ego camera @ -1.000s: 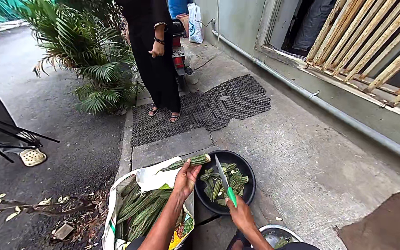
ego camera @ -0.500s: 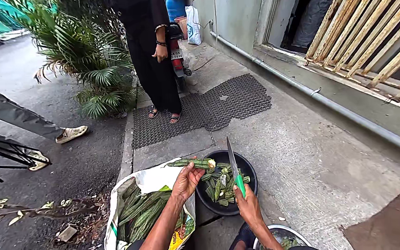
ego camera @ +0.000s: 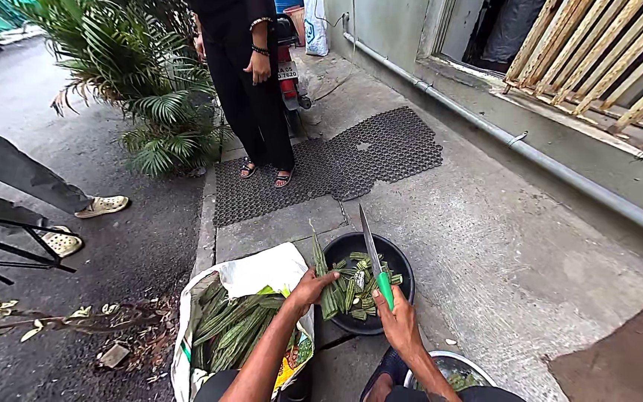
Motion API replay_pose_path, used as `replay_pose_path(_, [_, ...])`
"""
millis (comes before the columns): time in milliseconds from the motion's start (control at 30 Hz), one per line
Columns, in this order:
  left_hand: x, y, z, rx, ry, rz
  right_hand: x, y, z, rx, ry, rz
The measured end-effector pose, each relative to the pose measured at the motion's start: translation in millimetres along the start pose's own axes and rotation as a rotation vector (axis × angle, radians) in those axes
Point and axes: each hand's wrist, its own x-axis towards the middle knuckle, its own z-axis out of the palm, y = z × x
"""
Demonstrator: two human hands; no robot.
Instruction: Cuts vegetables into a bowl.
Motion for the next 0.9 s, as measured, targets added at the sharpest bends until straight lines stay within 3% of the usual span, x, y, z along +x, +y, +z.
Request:
replay_pose_path(100, [7,-8,-5,0.242,-0.003,0.012,-2,-5,-4,-0.069,-0.028,-0.026])
replay_pose_path(267, [4,1,-7,0.747,0.148,0.100,-6,-4,-1,-0.145,0.020,-0.202])
replay_pose_path(400, [1,6,-3,0.804,0.195,0.148,-8,-9,0,-0.082,0.121,-0.398])
replay_pose_path(567, [2,5,-6,0.912,0.214,0.204,-10,-13,-5,0.006,0.210,-0.473])
replay_pose_path(667, [3,5,-7,1.003,0.217,0.181,-13,-23,-10,0.140,0.360,-0.688])
replay_pose_path(733, [4,4,-7,1.030,0.235,0.178,-15,-22,-11,0.113,0.370,-0.730])
replay_pose_path(800, [6,2,-10,1.040,0.248,0.192,-22,-3,-7,-0.131,0.212,-0.480])
replay_pose_path(867, [8,-3,-14,1.085,0.231,0.179,-20,13,-6,-0.391,-0.276,0.064])
replay_pose_path(900, [10,-10,-16,1.120,0.209,0.145,-16,24,-4,-0.427,-0.418,0.224])
